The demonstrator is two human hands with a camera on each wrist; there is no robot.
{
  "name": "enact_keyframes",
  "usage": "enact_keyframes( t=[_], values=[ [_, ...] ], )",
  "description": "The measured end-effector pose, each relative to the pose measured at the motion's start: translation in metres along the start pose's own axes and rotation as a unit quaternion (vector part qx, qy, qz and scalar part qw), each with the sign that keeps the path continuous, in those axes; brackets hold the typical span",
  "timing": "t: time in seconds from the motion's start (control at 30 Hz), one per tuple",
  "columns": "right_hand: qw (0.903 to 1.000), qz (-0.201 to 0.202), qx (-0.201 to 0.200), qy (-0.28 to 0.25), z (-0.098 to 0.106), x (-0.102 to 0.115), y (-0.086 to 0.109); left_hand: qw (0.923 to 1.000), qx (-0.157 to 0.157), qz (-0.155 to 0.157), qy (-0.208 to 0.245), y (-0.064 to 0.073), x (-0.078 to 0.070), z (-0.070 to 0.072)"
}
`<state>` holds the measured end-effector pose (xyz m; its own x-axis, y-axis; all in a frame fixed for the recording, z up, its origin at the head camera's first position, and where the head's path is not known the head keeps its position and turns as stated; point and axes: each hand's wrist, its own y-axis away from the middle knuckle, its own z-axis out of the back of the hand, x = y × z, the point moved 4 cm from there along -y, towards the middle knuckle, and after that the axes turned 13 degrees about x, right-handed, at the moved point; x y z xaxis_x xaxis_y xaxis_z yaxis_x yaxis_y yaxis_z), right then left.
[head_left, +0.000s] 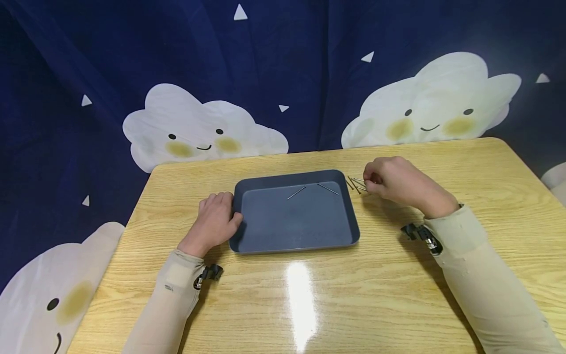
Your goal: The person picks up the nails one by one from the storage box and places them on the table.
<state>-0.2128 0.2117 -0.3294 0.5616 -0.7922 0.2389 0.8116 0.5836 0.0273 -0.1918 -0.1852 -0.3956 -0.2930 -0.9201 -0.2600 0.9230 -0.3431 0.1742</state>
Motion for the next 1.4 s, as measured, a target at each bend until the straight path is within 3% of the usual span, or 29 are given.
enact_keyframes(
  t=[0.37,0.7,0.93,1.4],
  values=[
    [0.9992,0.031,-0.021,0.009,0.003,0.020,0.001,1.0000,0.003,0.000,0.002,0.000,0.000,0.001],
    [0.9989,0.047,0.000,0.006,-0.001,0.039,-0.002,1.0000,0.004,0.001,0.001,0.000,0.000,0.000],
    [0.9992,0.034,0.017,0.008,-0.007,0.043,-0.003,1.0000,0.004,0.000,0.001,0.000,0.000,0.001],
    [0.9984,0.053,0.016,0.014,-0.011,0.047,-0.005,1.0000,0.006,0.003,0.002,0.000,0.000,0.001]
  ],
)
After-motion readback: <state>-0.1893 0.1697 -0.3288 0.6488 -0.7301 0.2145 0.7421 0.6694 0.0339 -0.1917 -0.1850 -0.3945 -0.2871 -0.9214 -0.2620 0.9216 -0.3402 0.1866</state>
